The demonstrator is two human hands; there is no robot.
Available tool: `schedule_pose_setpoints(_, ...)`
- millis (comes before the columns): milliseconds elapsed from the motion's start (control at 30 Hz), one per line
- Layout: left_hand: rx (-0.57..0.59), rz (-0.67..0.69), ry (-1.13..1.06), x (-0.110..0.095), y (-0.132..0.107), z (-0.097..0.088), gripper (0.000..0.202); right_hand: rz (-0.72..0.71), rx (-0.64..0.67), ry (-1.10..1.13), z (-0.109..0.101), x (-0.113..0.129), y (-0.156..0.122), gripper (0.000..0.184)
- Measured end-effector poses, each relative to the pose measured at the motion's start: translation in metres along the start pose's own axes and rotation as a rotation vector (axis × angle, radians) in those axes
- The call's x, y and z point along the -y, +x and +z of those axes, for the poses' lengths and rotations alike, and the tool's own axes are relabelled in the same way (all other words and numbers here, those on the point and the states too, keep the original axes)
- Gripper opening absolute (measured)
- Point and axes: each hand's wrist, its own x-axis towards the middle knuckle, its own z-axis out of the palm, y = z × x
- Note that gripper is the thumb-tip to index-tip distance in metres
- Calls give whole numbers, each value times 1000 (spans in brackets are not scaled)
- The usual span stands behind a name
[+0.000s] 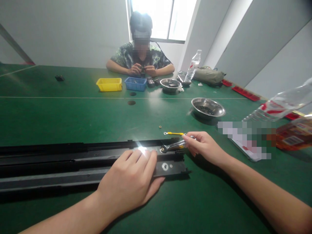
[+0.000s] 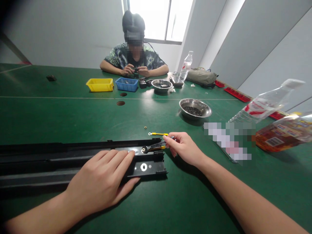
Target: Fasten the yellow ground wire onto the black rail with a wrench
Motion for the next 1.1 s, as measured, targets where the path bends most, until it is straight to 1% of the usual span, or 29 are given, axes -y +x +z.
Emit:
schedule_pose_setpoints(233,20,-9,-17,0,2,-2,51,31,-9,-1,3,4,4,49)
schedule_pose_setpoints(633,29,-31,-1,-3,-1,-3,56,29,-62,17,7,7,5,47)
schedule_pose_setpoints(900,82,-72,-2,-6,4,-11,48,20,-115,22,14,11,5,44)
schedule_pose_setpoints(1000,82,-60,-12,-6,3,-14,45,17,-100,11,13,13,1,45)
schedule_pose_setpoints(1100,79,-47,-20,-5,2,-15,44,57,-37,-5,6,15,-5,48)
